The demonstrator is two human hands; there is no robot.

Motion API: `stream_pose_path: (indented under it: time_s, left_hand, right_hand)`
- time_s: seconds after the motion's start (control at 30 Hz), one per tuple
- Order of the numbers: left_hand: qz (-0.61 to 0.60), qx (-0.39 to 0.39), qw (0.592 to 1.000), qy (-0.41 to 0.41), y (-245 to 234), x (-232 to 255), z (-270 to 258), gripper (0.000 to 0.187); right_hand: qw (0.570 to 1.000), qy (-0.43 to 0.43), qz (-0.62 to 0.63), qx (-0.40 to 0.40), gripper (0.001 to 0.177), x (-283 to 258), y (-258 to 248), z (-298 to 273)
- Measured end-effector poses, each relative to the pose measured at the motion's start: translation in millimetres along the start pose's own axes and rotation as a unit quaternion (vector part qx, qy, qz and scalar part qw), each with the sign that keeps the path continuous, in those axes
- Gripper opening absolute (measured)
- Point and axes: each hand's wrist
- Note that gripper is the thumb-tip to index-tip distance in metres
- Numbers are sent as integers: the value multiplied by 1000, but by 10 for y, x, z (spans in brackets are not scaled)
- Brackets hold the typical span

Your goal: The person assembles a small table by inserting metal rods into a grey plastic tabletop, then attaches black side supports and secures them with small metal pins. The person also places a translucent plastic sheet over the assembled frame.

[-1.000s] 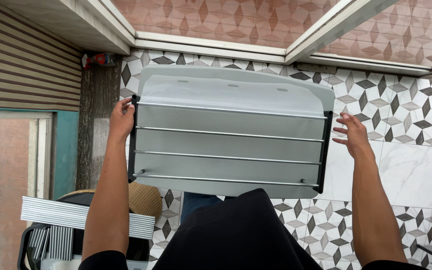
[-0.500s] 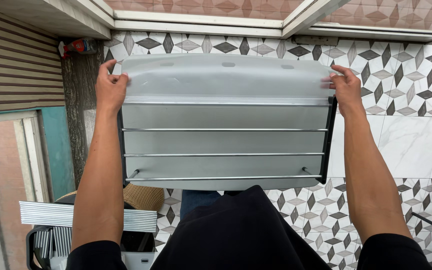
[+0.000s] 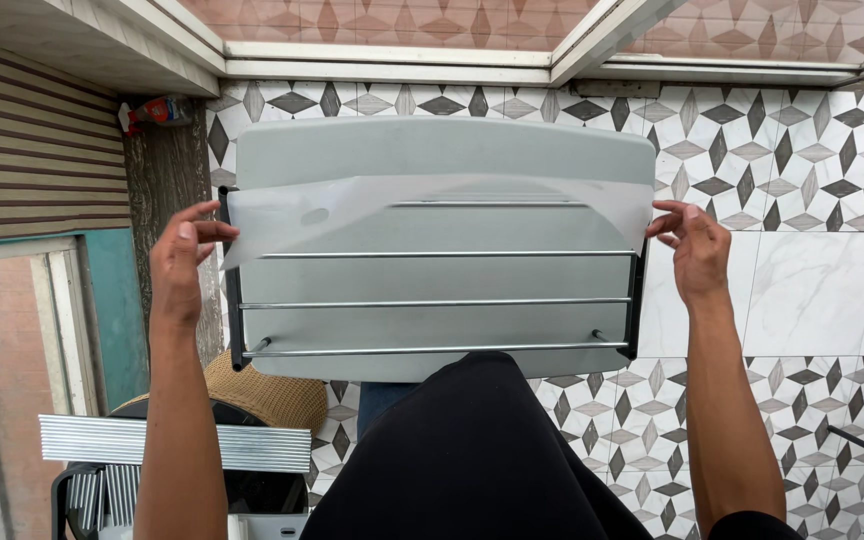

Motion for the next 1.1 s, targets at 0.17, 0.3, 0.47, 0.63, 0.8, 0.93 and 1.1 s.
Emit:
stream_pose_path:
  time_s: [0.17, 0.3, 0.47, 0.63, 0.8, 0.93, 1.1]
  left_hand:
    - [181, -27, 978, -96, 222, 2, -103, 34]
    - [383, 65, 918, -75, 541, 59, -103, 26]
    - [394, 87, 914, 41, 1103, 129, 21, 26]
    - [438, -19, 899, 12, 1739, 30, -60, 54]
    - [472, 20, 879, 66, 2098, -111, -322, 69]
    - [430, -1, 898, 94, 2277, -80, -709, 63]
    - [152, -165, 974, -13, 2373, -223, -1794, 39]
  right_hand:
    - [991, 115, -70, 1, 41, -67, 164, -35]
    - [959, 55, -277, 16, 35, -58, 290, -27]
    - [907, -19, -418, -44, 30, -16, 371, -141]
    - [799, 47, -583, -139, 35, 40, 515, -289]
    - [775, 33, -607, -172, 62, 158, 913, -335]
    - [770, 22, -589, -245, 67, 194, 1402, -482]
    - [765, 6, -573, -294, 80, 182, 1628, -697]
Point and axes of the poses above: each hand's wrist, its own z-axis towards the middle knuckle, its own y-axis out of the palm, x = y × z, and after that the axes turned 12 degrees about -y, right-handed
